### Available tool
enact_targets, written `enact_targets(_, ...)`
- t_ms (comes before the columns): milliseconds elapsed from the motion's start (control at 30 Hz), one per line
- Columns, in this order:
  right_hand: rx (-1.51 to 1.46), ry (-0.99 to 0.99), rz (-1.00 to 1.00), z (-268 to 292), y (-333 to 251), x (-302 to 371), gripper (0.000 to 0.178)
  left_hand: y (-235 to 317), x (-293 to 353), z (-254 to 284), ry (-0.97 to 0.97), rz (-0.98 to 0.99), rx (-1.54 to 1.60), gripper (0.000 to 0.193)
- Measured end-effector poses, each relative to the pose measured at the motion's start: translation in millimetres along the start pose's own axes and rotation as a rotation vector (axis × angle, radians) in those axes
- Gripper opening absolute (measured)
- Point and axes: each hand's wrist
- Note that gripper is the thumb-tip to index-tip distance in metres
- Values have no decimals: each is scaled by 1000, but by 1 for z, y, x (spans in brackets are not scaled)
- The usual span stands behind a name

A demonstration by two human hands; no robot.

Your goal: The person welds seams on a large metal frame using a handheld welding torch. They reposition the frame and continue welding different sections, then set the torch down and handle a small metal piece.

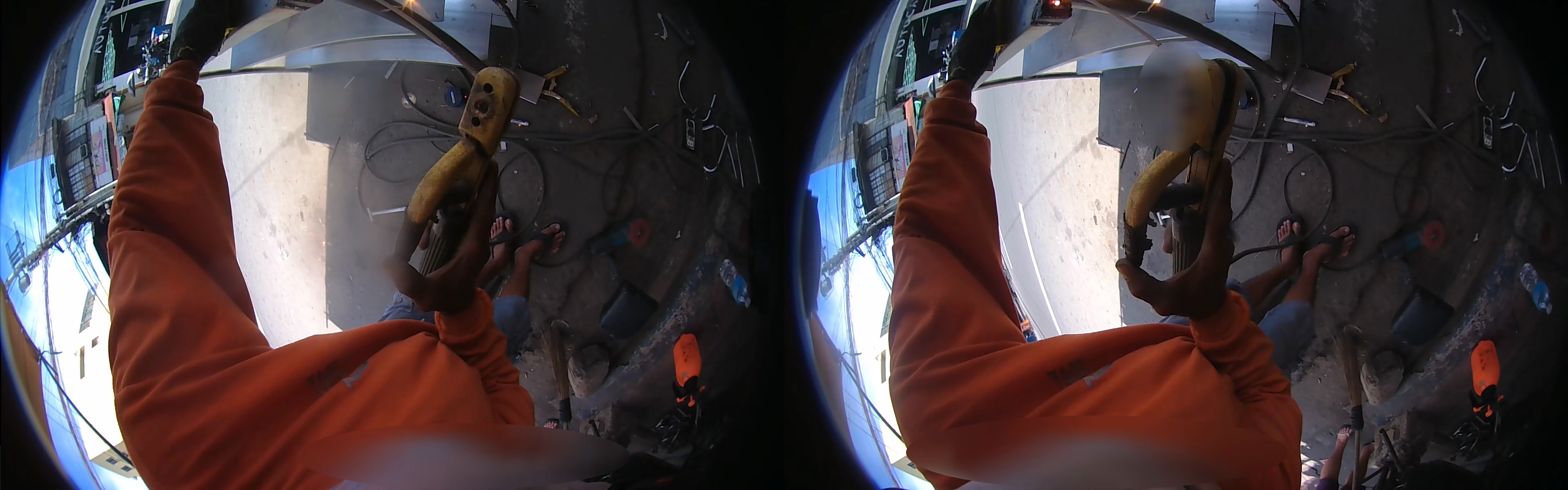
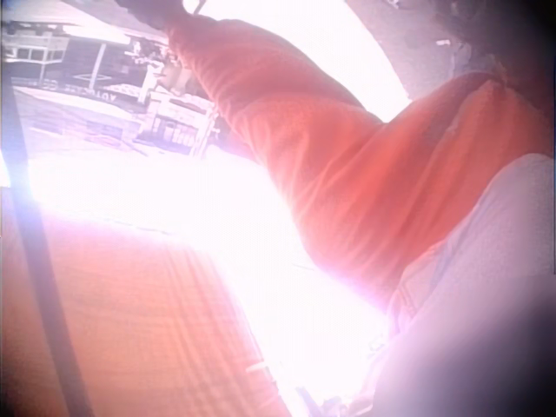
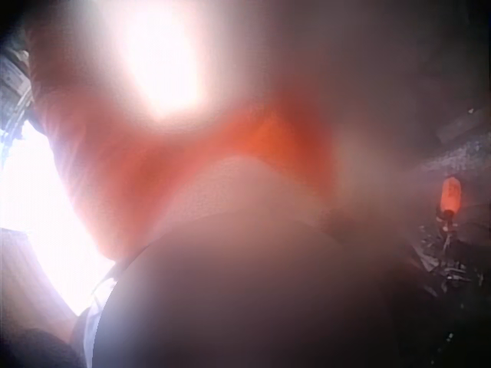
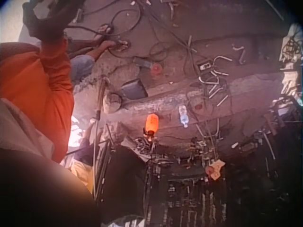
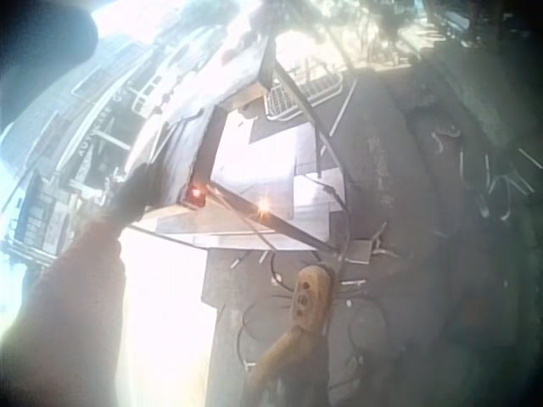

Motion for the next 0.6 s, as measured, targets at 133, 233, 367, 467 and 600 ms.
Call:
enact_targets(133, -8, -33, -43, 3, 0, 0, 129, -2, 0, -1, 2, -5, 3, 67)
enact_targets(233, -8, -42, -40, 3, -1, 0, 129, -1, -1, -2, 3, -7, 1, 67)
enact_targets(367, -57, -47, -18, 1, 0, -1, 128, 0, -3, -1, 0, -3, -1, 66)
enact_targets(467, -68, -55, -9, 1, 2, -2, 127, 1, -4, -1, 2, -2, -6, 66)
enact_targets(600, -32, -61, 7, 3, 2, -2, 127, 1, -4, -1, 3, -1, -4, 66)
Point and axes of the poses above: each hand's wrist, its own x-axis away from the middle knuckle, its own z-axis out of the back of the hand, y = z × x, and after that the axes turned 10 degrees about -y, right-handed
